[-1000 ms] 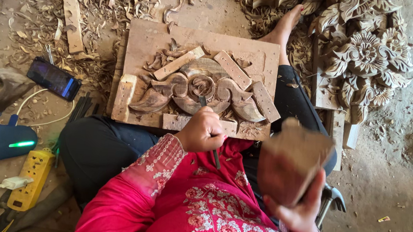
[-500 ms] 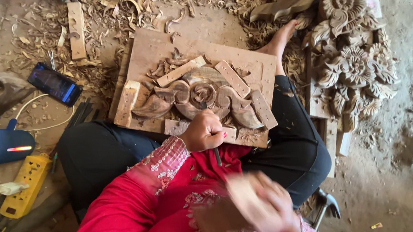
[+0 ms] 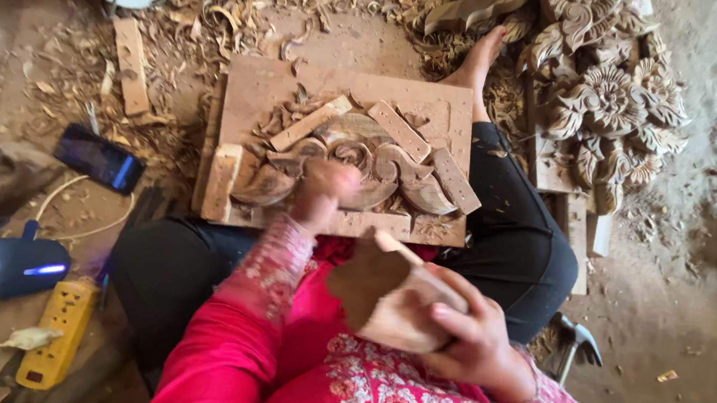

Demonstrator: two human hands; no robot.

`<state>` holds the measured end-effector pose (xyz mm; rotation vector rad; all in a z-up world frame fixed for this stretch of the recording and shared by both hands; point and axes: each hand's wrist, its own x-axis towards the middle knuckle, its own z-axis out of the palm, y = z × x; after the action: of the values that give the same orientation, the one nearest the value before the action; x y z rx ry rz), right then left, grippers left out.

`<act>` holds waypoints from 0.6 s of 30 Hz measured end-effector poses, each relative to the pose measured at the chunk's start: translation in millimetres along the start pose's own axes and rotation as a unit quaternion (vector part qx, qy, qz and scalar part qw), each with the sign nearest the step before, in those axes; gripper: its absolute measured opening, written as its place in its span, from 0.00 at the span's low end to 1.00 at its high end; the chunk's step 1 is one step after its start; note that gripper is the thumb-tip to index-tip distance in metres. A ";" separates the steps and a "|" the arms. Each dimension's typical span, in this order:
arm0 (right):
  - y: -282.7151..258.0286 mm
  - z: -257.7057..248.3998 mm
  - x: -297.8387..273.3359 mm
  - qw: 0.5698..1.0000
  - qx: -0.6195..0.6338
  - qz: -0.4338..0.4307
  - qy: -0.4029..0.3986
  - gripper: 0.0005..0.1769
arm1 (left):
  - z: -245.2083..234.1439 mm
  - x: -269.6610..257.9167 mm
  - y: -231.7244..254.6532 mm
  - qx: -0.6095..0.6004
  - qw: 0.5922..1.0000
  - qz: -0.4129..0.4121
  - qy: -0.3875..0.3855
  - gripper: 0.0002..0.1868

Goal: The person is carving a decorative floral pattern into a wooden block using a chisel and a wooden mallet. They repeatedly strike the chisel to shape the wood, creating intricate details and removing wood shavings.

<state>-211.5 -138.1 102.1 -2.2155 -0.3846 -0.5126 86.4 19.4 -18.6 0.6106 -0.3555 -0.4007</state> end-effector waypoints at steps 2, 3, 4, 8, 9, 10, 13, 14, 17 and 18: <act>3.3 -1.9 -16.3 0.999 0.018 0.027 0.032 0.60 | -5.8 2.5 12.6 -0.200 0.969 -0.030 0.139 0.25; 6.5 -2.0 -23.8 0.998 0.011 0.049 0.050 0.60 | -5.3 1.2 18.2 -0.209 0.970 -0.031 0.122 0.25; 9.7 -1.1 -30.5 0.995 0.005 0.071 0.067 0.61 | -2.1 -4.1 22.9 -0.219 0.970 -0.032 0.104 0.25; 22.5 -1.8 -51.4 0.978 -0.066 0.161 0.116 0.59 | 27.6 -44.7 20.9 0.101 0.983 -0.123 -0.089 0.17; 25.0 -2.6 -55.7 0.972 -0.082 0.183 0.119 0.59 | 35.2 -56.3 18.6 0.286 0.927 -0.104 -0.218 0.17; 25.1 -2.8 -60.1 0.966 -0.099 0.204 0.122 0.59 | 40.2 -64.0 18.3 0.362 0.891 -0.066 -0.266 0.17; 27.3 -2.6 -64.2 0.966 -0.098 0.209 0.120 0.60 | 46.4 -69.5 23.2 0.505 0.783 0.021 -0.362 0.19; 27.6 -2.4 -64.5 0.964 -0.097 0.216 0.117 0.60 | 45.4 -67.7 26.4 0.507 0.778 0.028 -0.370 0.19; 28.1 -0.9 -62.1 0.964 -0.092 0.226 0.110 0.59 | 39.9 -59.6 34.6 0.500 0.778 0.030 -0.380 0.19; 28.4 0.0 -60.3 0.965 -0.086 0.222 0.108 0.59 | 38.4 -57.5 36.3 0.496 0.781 0.028 -0.380 0.19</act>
<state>-251.8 -162.0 54.7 -2.2873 0.2788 -0.5467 29.3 54.6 21.4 1.4646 -1.4181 -0.3694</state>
